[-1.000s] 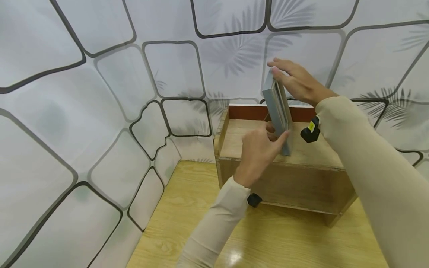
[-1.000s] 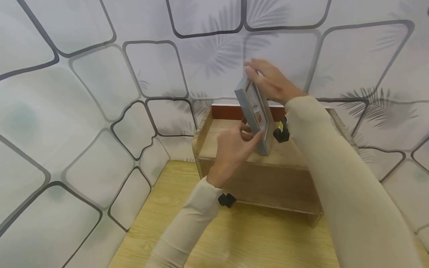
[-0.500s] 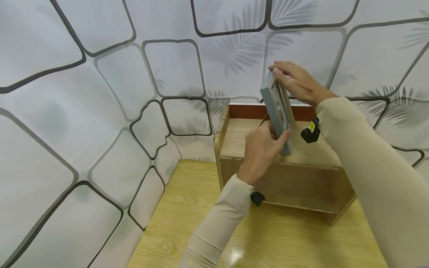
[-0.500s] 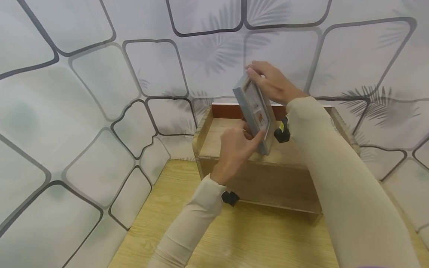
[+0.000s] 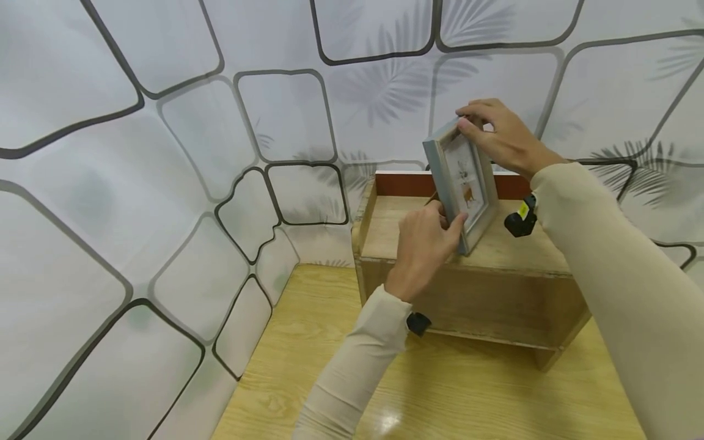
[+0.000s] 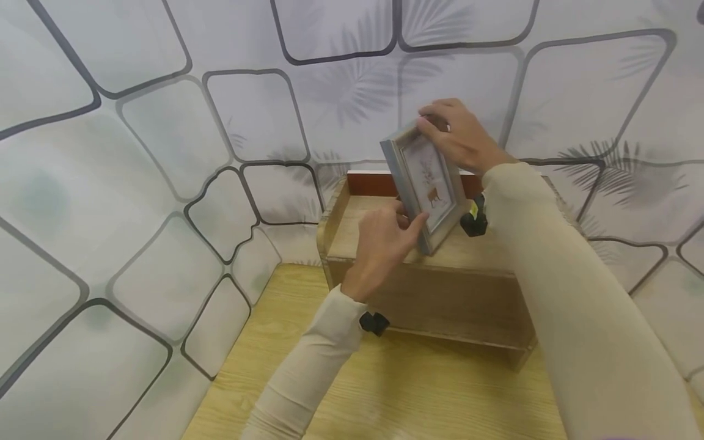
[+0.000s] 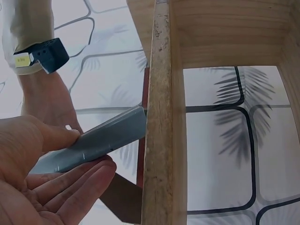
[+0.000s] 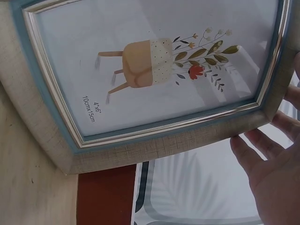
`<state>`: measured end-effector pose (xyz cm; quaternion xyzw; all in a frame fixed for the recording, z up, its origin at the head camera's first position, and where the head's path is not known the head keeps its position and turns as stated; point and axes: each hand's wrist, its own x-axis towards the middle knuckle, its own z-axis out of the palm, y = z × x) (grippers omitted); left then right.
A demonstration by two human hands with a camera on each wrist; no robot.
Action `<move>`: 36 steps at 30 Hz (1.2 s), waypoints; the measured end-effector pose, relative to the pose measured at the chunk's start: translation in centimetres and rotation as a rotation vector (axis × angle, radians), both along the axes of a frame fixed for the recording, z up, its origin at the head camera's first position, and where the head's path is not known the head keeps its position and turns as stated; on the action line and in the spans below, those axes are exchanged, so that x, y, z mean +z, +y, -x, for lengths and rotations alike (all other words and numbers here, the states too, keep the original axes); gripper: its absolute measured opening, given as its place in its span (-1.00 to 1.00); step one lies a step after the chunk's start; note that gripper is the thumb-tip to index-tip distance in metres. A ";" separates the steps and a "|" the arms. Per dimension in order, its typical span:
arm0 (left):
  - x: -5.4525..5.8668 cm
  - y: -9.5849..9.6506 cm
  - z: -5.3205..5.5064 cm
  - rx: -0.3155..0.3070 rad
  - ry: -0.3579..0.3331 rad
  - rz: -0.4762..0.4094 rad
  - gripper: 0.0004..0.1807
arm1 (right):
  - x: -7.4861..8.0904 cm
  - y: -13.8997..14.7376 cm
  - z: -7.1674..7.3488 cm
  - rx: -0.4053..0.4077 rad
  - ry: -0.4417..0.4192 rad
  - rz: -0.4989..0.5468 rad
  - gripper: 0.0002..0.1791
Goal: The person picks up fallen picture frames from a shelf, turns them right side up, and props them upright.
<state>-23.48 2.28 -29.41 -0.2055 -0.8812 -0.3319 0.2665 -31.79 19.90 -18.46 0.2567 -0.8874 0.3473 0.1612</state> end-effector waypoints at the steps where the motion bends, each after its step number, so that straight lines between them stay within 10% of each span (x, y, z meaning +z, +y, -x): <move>1: 0.0 0.0 0.0 0.000 -0.004 0.000 -0.68 | 0.0 0.1 0.0 -0.008 0.002 0.005 -0.41; 36: 0.2 -0.4 1.6 0.000 -0.006 -0.004 -0.74 | -0.2 2.4 -1.9 -0.278 0.003 0.084 -0.24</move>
